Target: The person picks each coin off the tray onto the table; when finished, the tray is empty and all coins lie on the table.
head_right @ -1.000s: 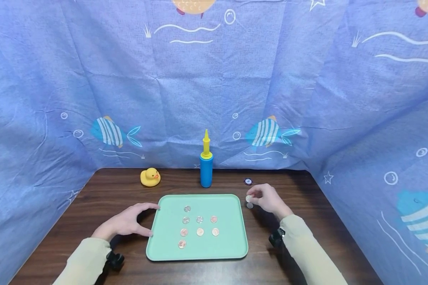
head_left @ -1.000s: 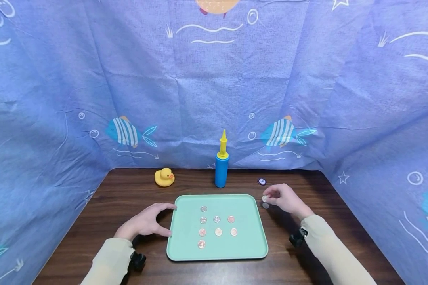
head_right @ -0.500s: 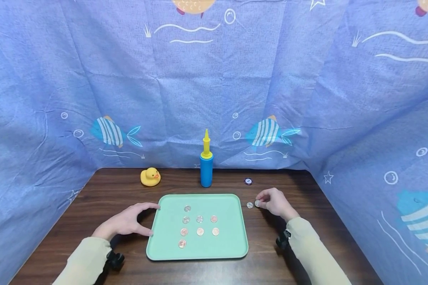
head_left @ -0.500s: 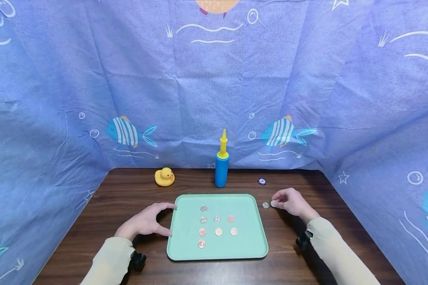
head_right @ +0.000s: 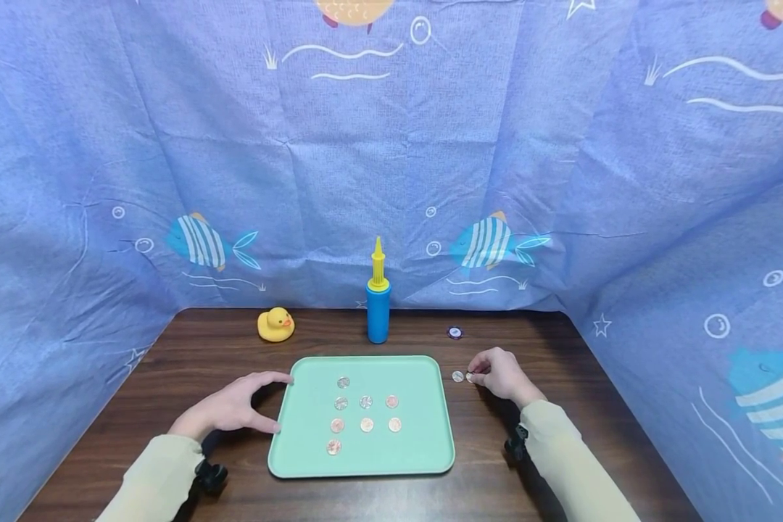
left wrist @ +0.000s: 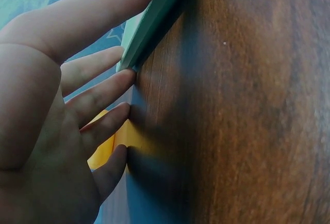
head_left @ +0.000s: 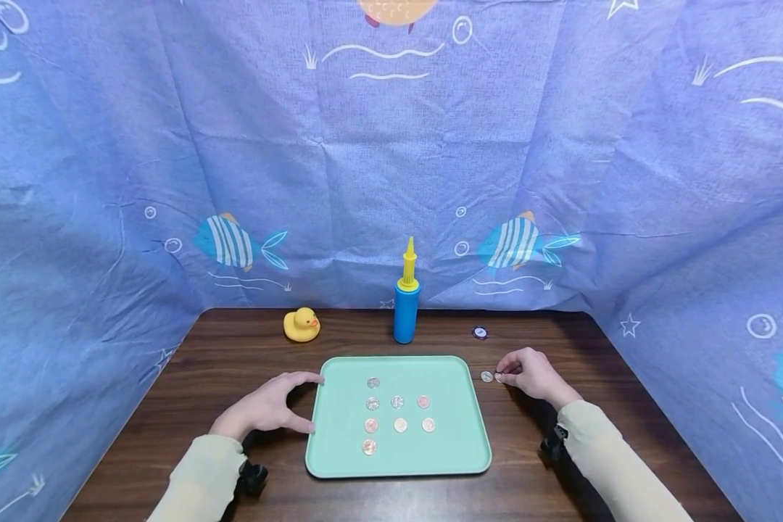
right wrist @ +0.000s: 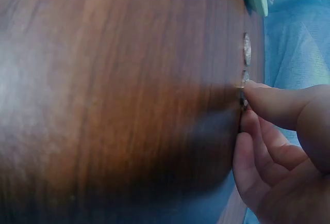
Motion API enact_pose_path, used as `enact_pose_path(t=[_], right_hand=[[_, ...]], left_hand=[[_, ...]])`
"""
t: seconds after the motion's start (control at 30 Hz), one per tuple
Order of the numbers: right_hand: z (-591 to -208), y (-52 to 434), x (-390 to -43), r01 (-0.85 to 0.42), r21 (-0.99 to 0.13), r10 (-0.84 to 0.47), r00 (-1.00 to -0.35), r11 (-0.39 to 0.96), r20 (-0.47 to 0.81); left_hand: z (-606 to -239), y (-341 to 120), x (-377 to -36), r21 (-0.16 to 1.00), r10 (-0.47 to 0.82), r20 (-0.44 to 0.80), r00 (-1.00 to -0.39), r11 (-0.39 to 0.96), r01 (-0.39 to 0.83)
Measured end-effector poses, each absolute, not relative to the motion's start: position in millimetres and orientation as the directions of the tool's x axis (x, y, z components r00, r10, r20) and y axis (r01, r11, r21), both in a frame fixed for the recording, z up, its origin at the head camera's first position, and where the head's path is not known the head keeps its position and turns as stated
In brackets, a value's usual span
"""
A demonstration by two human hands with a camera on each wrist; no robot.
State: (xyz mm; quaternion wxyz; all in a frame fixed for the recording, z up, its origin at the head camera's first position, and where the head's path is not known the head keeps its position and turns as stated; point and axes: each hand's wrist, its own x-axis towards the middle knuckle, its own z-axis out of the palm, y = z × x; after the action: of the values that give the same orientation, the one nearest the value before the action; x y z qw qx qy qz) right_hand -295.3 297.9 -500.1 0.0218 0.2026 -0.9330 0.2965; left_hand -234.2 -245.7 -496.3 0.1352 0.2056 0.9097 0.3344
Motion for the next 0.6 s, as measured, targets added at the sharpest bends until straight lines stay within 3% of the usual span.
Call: enact_pose_path(t=[0.6], right_hand=[[-504.7,300.8,-300.5,-0.359,-0.536,-0.347,-0.929,0.764,0.127]], left_hand=[[-497.9,-247.4,-235.3,0.686,0.494,-0.086,-0.865,0.660,0.308]])
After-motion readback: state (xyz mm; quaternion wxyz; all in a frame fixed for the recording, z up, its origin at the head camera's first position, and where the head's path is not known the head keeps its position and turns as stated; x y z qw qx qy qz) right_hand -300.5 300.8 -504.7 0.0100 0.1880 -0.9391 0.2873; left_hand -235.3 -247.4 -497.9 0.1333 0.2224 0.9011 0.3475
